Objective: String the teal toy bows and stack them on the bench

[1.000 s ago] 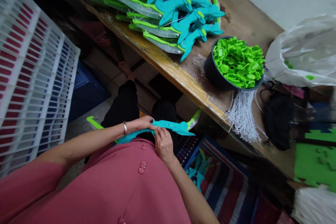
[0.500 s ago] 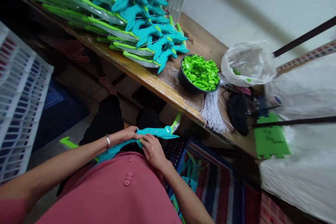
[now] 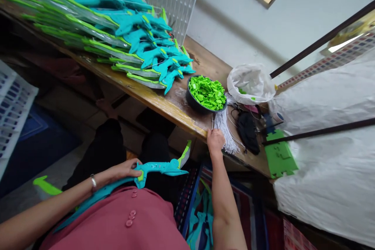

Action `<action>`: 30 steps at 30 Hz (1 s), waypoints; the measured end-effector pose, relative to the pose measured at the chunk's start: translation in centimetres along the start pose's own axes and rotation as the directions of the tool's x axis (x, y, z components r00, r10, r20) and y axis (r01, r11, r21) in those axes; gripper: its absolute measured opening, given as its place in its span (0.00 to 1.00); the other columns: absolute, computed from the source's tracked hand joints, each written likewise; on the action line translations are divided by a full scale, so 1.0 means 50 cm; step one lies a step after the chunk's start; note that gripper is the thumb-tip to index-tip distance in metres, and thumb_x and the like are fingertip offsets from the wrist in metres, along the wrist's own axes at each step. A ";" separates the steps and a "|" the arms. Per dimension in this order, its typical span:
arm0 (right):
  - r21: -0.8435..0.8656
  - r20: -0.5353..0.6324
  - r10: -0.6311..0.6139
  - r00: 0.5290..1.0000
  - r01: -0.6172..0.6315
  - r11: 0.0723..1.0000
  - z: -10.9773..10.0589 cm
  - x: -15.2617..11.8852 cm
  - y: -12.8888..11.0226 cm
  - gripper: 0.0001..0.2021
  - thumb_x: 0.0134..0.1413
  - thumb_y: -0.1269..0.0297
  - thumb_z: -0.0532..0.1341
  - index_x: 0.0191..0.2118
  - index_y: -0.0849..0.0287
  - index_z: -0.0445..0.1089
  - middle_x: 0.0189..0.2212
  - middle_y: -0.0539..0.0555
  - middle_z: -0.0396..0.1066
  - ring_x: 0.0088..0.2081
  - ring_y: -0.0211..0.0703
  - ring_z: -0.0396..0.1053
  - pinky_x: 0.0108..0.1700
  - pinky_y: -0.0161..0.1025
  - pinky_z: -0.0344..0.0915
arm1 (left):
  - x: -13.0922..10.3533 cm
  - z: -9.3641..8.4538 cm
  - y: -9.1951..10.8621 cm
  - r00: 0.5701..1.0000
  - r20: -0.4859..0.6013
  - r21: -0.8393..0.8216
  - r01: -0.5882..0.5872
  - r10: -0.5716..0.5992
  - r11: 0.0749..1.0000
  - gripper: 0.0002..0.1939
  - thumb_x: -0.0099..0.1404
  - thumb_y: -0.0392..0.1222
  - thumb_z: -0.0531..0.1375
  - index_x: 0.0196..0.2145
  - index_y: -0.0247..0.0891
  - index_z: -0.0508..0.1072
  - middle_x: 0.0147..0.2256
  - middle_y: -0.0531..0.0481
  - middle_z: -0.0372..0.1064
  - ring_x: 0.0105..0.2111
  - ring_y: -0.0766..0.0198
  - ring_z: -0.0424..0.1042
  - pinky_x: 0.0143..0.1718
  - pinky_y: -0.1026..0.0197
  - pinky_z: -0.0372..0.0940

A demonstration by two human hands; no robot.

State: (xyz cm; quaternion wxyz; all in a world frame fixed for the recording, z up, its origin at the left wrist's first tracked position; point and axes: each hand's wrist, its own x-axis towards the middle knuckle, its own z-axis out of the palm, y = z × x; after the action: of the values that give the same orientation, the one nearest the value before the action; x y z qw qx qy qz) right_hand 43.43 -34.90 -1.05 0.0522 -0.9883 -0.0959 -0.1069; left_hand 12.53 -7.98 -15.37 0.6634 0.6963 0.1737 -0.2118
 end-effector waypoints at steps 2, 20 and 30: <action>-0.039 0.060 0.063 0.996 -0.061 0.997 0.002 0.017 -0.010 0.09 0.66 0.62 0.63 0.40 0.65 0.74 0.42 0.58 0.75 0.46 0.49 0.73 0.52 0.49 0.68 | -0.003 -0.002 0.004 0.998 -0.046 0.047 -0.033 0.035 0.998 0.37 0.46 0.59 0.67 0.50 0.34 0.71 0.41 0.41 0.75 0.45 0.44 0.74 0.47 0.50 0.68; 0.841 0.327 -0.737 0.591 0.173 0.512 -0.039 -0.369 -0.175 0.07 0.55 0.65 0.60 0.26 0.57 0.67 0.27 0.50 0.69 0.31 0.40 0.66 0.36 0.36 0.64 | 0.029 0.103 0.199 0.984 -0.062 -0.496 -0.178 0.170 0.850 0.31 0.61 0.66 0.60 0.48 0.35 0.72 0.42 0.39 0.76 0.36 0.58 0.75 0.38 0.57 0.69; 0.831 0.531 -0.580 0.617 -0.511 0.217 0.064 -0.424 -0.144 0.21 0.66 0.49 0.58 0.57 0.55 0.69 0.55 0.61 0.73 0.49 0.49 0.76 0.49 0.48 0.74 | -0.052 0.114 0.196 0.941 0.209 -0.364 -0.179 0.267 0.914 0.22 0.63 0.47 0.60 0.53 0.36 0.73 0.17 0.62 0.53 0.17 0.69 0.51 0.19 0.66 0.46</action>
State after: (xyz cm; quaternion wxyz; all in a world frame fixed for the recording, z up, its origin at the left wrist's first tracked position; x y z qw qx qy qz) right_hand 22.30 -31.27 -8.24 0.6066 -0.6504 -0.1779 0.4210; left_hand 15.07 -14.14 -5.85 0.8100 0.5539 0.0398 -0.1883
